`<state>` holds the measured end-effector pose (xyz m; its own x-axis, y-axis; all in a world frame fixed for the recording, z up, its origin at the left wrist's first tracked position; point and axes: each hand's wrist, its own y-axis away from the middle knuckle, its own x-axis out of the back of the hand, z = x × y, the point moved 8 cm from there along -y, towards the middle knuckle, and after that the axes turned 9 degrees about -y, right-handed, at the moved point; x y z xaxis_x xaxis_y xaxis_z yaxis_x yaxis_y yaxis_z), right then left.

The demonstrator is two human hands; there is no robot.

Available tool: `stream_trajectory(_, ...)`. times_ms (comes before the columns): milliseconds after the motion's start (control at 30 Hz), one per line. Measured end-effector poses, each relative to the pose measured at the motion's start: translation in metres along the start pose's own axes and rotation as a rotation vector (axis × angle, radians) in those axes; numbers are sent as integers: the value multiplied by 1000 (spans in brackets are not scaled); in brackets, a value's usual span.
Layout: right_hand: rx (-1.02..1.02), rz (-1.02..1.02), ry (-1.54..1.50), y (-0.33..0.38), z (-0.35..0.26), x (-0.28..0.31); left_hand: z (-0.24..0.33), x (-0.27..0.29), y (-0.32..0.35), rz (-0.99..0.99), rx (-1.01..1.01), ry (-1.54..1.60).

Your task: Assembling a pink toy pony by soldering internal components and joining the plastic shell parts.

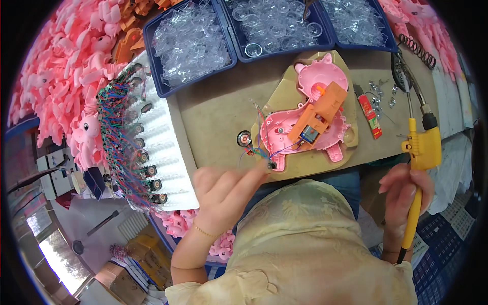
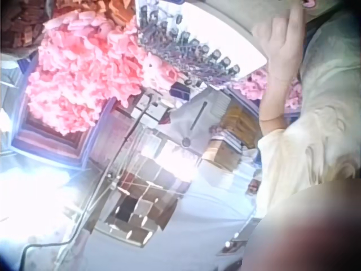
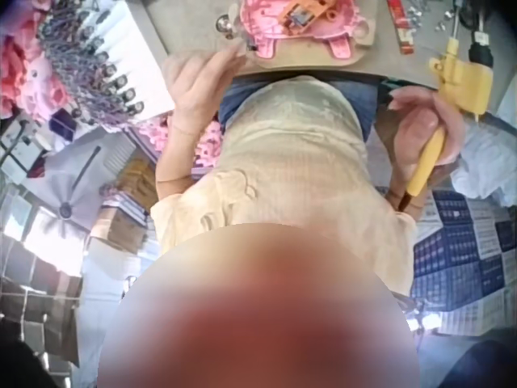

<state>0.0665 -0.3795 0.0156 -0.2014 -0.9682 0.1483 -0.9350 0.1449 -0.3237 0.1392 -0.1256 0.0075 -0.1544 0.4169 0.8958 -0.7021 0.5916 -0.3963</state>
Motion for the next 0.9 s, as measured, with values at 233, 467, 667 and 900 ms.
stream_trajectory(233,21,43,-134,2,-1,-4,24,-5,2,217,-212,-127)
stream_trajectory(467,61,-180,29,-14,10,-62,48,-16,-19,298,-48,35)
stream_trajectory(667,26,-90,77,-23,11,-74,54,-12,-29,264,-21,21)
stream_trajectory(900,78,-142,175,-25,13,-76,15,-3,-34,81,289,456)
